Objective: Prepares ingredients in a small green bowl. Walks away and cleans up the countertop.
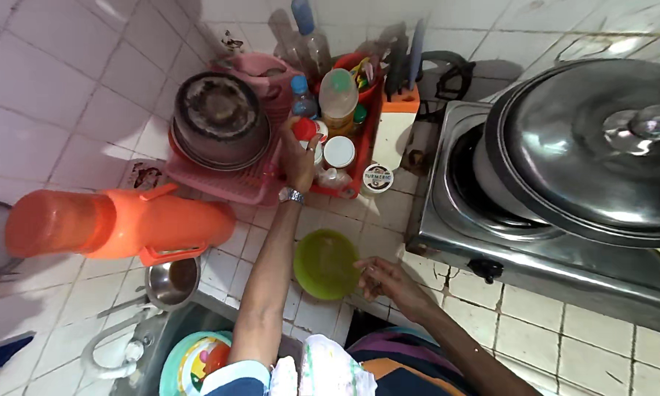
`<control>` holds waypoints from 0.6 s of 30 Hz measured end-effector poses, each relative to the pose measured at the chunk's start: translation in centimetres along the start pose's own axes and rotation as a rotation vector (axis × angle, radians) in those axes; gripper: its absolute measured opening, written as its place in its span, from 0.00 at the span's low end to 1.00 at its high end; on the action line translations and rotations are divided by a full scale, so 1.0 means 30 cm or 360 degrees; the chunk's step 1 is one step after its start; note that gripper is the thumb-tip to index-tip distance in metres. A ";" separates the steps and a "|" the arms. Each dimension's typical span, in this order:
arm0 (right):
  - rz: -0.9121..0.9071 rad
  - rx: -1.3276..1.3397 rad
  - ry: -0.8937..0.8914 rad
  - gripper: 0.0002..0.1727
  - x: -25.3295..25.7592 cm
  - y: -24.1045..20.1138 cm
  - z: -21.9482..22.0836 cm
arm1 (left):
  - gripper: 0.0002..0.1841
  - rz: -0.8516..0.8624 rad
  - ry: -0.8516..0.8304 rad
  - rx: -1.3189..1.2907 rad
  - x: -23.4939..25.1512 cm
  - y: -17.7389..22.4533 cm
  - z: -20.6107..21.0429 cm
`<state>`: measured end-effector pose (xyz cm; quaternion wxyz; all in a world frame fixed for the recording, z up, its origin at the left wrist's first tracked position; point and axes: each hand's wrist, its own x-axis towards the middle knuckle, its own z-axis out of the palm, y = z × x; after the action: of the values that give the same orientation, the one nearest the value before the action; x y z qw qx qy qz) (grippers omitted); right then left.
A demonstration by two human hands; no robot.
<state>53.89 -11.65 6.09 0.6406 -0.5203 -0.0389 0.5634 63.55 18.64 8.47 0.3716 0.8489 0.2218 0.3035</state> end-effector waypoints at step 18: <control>-0.0064 -0.0151 0.0058 0.16 0.010 0.027 0.005 | 0.31 -0.0049 -0.0567 0.0485 0.134 -0.032 0.044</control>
<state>53.35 -11.48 5.43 0.6269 -0.5593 -0.0643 0.5385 67.20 21.00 8.43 0.2769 0.9319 0.2089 0.1062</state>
